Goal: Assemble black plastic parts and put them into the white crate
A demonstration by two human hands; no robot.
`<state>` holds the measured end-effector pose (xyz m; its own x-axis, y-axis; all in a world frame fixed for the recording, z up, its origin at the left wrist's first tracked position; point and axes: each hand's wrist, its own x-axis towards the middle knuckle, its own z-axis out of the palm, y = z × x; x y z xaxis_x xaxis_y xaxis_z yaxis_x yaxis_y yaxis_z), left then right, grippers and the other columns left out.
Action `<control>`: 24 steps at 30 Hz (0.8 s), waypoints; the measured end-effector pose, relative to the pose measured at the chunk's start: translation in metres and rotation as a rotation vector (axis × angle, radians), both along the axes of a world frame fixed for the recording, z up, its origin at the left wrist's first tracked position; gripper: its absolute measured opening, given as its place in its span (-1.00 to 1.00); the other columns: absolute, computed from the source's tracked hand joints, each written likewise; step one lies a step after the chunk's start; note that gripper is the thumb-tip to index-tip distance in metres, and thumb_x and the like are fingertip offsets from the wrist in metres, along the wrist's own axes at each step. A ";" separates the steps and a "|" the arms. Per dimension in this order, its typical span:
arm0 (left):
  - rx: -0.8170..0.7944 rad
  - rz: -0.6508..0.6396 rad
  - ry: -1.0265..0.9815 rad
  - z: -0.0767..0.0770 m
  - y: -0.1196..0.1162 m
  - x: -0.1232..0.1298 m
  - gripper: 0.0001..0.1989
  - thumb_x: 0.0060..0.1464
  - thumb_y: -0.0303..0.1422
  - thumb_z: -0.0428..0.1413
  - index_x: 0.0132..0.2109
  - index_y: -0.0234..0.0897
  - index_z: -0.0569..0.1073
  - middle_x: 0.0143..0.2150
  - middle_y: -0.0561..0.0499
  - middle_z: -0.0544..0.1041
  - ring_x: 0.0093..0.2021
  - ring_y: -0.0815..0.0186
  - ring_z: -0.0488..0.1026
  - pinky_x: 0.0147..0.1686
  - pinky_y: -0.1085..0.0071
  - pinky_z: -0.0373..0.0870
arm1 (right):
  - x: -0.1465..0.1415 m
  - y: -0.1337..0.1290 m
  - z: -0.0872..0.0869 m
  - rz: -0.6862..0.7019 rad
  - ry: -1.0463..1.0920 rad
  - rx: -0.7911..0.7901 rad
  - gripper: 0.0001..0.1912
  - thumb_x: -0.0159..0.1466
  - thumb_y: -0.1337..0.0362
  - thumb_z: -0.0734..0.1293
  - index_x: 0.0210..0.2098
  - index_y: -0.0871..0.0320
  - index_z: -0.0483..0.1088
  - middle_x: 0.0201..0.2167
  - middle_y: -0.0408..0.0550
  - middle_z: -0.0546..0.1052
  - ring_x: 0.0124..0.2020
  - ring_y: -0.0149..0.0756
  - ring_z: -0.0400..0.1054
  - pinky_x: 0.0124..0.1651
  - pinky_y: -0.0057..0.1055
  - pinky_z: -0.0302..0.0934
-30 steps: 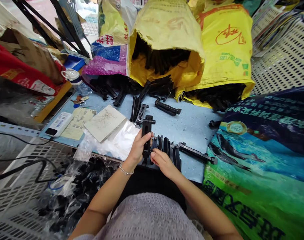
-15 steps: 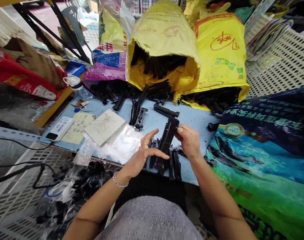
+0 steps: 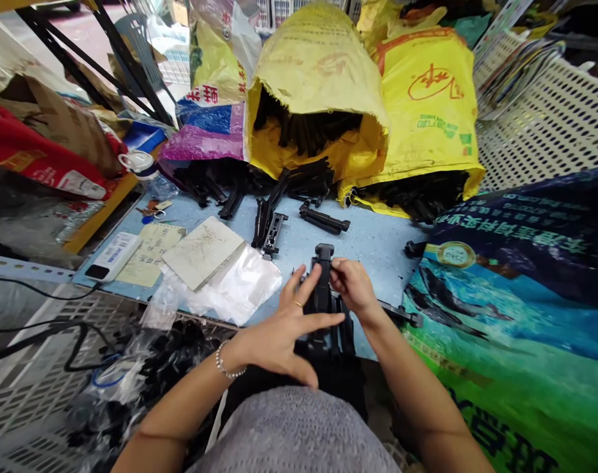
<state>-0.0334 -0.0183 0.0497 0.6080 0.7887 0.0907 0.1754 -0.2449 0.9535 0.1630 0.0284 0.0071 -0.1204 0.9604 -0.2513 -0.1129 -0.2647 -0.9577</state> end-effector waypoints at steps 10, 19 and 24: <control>0.073 0.183 -0.099 -0.054 0.006 -0.024 -0.74 0.22 -0.21 0.07 -0.30 -0.26 0.55 0.47 -0.02 -0.06 0.38 0.06 0.10 0.35 0.12 0.05 | 0.017 -0.013 0.004 0.146 -0.324 0.141 -0.62 0.35 0.03 0.12 -0.40 0.13 0.37 -0.52 -0.13 0.42 -0.52 -0.35 0.30 -0.44 -0.43 0.20; -0.163 0.459 0.224 -0.126 -0.039 -0.007 -0.68 0.21 -0.34 0.03 0.09 -0.16 0.46 0.49 -0.01 -0.28 0.47 0.12 -0.27 0.39 0.07 -0.19 | 0.098 -0.080 -0.051 0.261 -1.689 -0.043 -0.57 0.38 0.18 0.18 0.14 0.30 0.25 -0.12 0.26 0.50 -0.18 0.05 0.47 -0.23 -0.20 0.29; -0.253 0.453 0.144 -0.132 -0.050 0.024 -0.61 0.28 -0.27 -0.04 0.20 -0.18 0.37 0.49 -0.07 -0.34 0.46 0.13 -0.42 0.38 0.05 -0.30 | 0.088 -0.064 -0.042 0.261 -1.667 -0.052 -0.50 0.43 0.06 0.06 0.10 0.33 0.30 -0.16 0.28 0.52 -0.16 0.05 0.47 -0.17 -0.19 0.27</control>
